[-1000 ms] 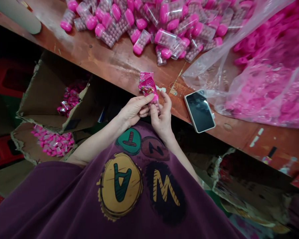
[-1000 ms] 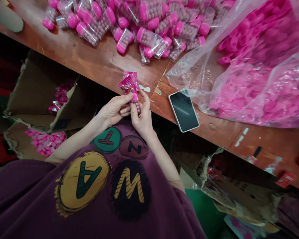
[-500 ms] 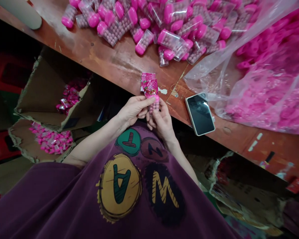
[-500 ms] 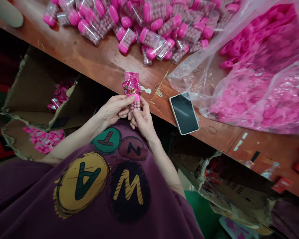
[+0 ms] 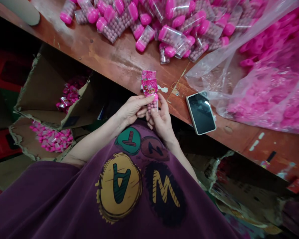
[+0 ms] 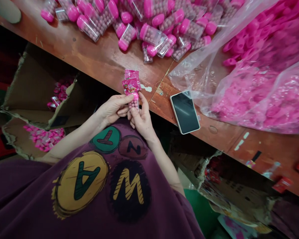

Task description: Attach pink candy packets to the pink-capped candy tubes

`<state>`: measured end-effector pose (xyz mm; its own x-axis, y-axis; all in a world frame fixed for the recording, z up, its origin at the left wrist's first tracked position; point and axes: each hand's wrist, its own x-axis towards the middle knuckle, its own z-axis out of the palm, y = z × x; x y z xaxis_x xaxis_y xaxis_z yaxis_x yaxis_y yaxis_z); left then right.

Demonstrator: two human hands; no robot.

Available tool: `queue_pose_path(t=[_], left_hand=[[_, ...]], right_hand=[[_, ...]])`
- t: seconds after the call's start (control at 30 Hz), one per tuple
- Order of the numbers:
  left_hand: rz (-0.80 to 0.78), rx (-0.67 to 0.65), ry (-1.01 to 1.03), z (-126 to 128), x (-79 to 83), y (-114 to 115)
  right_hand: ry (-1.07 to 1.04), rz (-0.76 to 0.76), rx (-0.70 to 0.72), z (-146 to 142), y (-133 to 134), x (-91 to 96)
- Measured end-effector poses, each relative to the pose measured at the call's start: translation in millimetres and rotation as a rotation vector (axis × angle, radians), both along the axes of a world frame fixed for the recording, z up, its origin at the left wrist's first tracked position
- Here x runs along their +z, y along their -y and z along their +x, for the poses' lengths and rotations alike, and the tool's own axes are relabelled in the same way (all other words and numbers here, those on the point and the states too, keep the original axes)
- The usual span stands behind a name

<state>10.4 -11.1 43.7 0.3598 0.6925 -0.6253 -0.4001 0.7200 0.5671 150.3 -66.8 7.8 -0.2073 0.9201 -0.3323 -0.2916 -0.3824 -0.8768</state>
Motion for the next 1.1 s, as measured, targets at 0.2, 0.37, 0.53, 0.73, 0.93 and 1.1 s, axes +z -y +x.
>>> queue_pose_path(t=[0.2, 0.37, 0.53, 0.73, 0.93, 1.1], left_hand=[[0.020, -0.041, 0.046, -10, -1.1, 0], [-0.008, 0.013, -0.036, -6, 2.9, -5], [0.014, 0.006, -0.034, -1, -4.1, -1], [0.071, -0.029, 0.001, -11, -7.5, 3], [0.094, 0.097, -0.067, -7, -3.4, 6], [0.047, 0.108, -0.045, 4, -6.6, 8]], right_hand=[[-0.039, 0.004, 0.027, 4, -2, -0.7], [0.080, 0.084, 0.057, 1, -1, -2.9], [0.155, 0.158, -0.017, -7, 2, -5.8], [0.036, 0.051, 0.105, -2, 3, -1.0], [0.169, 0.165, 0.040, -7, 2, -10.1], [0.216, 0.194, 0.023, -10, 0, -8.3]])
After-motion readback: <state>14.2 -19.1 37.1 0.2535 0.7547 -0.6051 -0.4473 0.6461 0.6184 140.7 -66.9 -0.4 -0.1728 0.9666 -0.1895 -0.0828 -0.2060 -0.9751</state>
